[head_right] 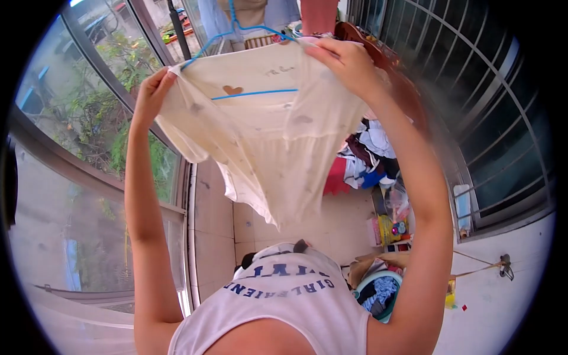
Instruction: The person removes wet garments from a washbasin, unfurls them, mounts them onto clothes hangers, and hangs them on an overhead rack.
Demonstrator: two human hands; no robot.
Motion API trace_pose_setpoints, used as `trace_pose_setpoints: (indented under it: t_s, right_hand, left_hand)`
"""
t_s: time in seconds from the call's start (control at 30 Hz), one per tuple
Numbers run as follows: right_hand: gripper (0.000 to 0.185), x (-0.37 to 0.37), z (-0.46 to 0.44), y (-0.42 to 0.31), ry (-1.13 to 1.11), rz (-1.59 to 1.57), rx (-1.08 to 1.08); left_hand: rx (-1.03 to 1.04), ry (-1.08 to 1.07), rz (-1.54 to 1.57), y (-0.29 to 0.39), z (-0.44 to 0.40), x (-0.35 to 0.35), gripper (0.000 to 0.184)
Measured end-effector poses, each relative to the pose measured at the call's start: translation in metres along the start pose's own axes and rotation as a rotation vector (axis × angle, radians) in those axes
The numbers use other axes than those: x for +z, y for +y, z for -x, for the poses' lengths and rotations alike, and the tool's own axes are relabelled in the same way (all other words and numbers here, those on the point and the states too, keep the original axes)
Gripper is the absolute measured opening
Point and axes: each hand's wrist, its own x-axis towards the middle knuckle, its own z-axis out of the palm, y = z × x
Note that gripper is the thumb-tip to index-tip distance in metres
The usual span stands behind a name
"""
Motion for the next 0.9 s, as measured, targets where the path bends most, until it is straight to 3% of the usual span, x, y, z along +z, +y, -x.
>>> trace_pose_setpoints:
  t_s: [0.07,0.2,0.33,0.4,0.47,0.53,0.6,0.73,0.83,0.87,0.9]
  right_hand:
    - [0.023,0.0,0.006,-0.001,0.185,0.095,0.031]
    - [0.019,-0.014,0.01,-0.008,0.076,0.121,0.001]
    - [0.019,-0.039,0.009,0.008,0.27,0.042,0.12]
    - [0.022,-0.036,0.01,0.01,0.298,0.061,0.11]
    - [0.025,-0.041,0.012,0.01,0.317,0.088,0.096]
    - [0.023,-0.052,0.015,0.009,0.174,0.247,0.167]
    - [0.021,-0.06,0.018,0.013,0.138,0.267,0.151]
    - [0.021,-0.049,0.024,0.019,0.237,0.116,0.186]
    - [0.021,-0.04,0.021,0.021,0.279,0.057,0.156]
    - [0.022,-0.037,0.019,0.021,0.266,0.078,0.13]
    - [0.022,-0.036,0.015,0.019,0.273,0.081,0.109]
  left_hand:
    - [0.054,0.016,-0.142,0.009,0.003,-0.006,0.019]
    - [-0.037,0.002,-0.133,-0.005,0.003,-0.022,0.021]
    - [-0.13,0.101,0.161,-0.014,0.025,-0.027,0.026]
    - [-0.181,-0.097,0.161,-0.035,0.04,-0.024,0.024]
    - [-0.236,-0.074,0.113,-0.056,0.037,-0.042,0.021]
    - [-0.184,0.265,0.356,-0.059,0.035,-0.051,0.019]
    - [-0.144,0.334,0.427,-0.06,0.033,-0.043,0.021]
    - [-0.308,0.083,0.259,-0.053,0.03,-0.029,0.027]
    - [0.054,0.116,0.141,-0.017,0.013,-0.014,0.038]
    - [0.057,0.114,0.142,-0.003,0.006,-0.003,0.038]
    - [0.13,-0.001,-0.067,0.009,-0.001,0.011,0.037]
